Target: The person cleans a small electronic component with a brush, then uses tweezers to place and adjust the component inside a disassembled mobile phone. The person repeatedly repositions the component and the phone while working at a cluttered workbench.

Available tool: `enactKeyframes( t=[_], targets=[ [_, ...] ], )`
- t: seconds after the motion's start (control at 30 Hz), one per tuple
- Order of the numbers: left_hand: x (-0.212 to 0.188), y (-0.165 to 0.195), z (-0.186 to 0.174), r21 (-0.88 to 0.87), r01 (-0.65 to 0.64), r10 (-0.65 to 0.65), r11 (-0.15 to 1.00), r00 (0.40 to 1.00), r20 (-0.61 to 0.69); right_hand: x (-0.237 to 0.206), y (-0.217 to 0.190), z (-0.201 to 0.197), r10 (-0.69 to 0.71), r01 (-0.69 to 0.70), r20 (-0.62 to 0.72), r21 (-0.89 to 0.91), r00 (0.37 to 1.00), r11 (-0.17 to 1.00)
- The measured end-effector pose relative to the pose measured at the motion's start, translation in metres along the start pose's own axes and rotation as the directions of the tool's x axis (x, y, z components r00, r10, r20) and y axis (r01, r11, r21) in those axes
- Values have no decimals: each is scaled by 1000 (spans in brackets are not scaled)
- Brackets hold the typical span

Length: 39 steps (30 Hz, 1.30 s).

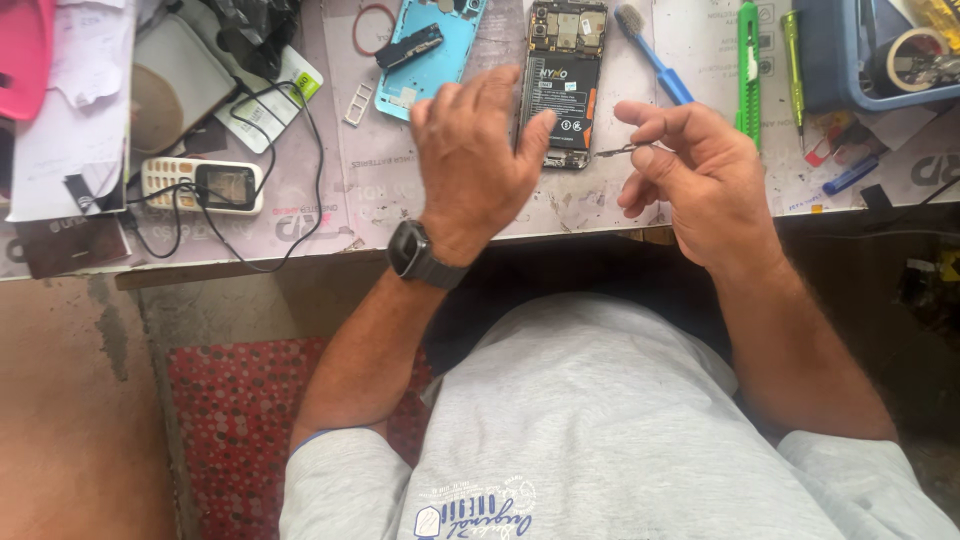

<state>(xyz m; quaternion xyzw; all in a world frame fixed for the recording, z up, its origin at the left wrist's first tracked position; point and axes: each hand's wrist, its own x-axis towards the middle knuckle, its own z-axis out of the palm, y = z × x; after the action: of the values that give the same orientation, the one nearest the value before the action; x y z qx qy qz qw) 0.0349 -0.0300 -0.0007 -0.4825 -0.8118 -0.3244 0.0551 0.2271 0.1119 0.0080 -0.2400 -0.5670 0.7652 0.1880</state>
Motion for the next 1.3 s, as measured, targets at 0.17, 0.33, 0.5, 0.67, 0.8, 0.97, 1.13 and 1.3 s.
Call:
enactKeyframes(
  t=[0.17, 0.33, 0.5, 0.67, 0.8, 0.97, 1.13, 1.3],
  targets=[
    [6, 26, -1, 51, 85, -90, 995, 990, 107, 8, 0, 14, 114, -113, 81, -21, 990, 993],
    [15, 35, 0, 74, 172, -182, 982, 970, 162, 9, 5, 22, 66, -59, 132, -55, 989, 997],
    [22, 24, 5, -14, 364, -351, 931, 909, 224, 14, 4, 20, 42, -43, 170, 4, 985, 999],
    [36, 12, 17, -113, 331, -320, 937, 941, 108, 15, 6, 20, 48, -51, 148, 18, 988, 999],
    [50, 6, 18, -48, 422, -403, 905, 889, 219, 15, 8, 20, 87, -92, 128, 38, 988, 995],
    [56, -7, 13, -121, 457, -396, 881, 854, 338, 15, 10, 18, 83, -88, 128, 28, 988, 996],
    [52, -13, 22, -422, 398, -290, 815, 910, 297, 15, 10, 16, 66, -71, 161, 28, 985, 997],
    [39, -14, 24, -813, 503, -317, 295, 854, 413, -1, 6, 2, -75, 71, 73, 60, 994, 996]
  ],
)
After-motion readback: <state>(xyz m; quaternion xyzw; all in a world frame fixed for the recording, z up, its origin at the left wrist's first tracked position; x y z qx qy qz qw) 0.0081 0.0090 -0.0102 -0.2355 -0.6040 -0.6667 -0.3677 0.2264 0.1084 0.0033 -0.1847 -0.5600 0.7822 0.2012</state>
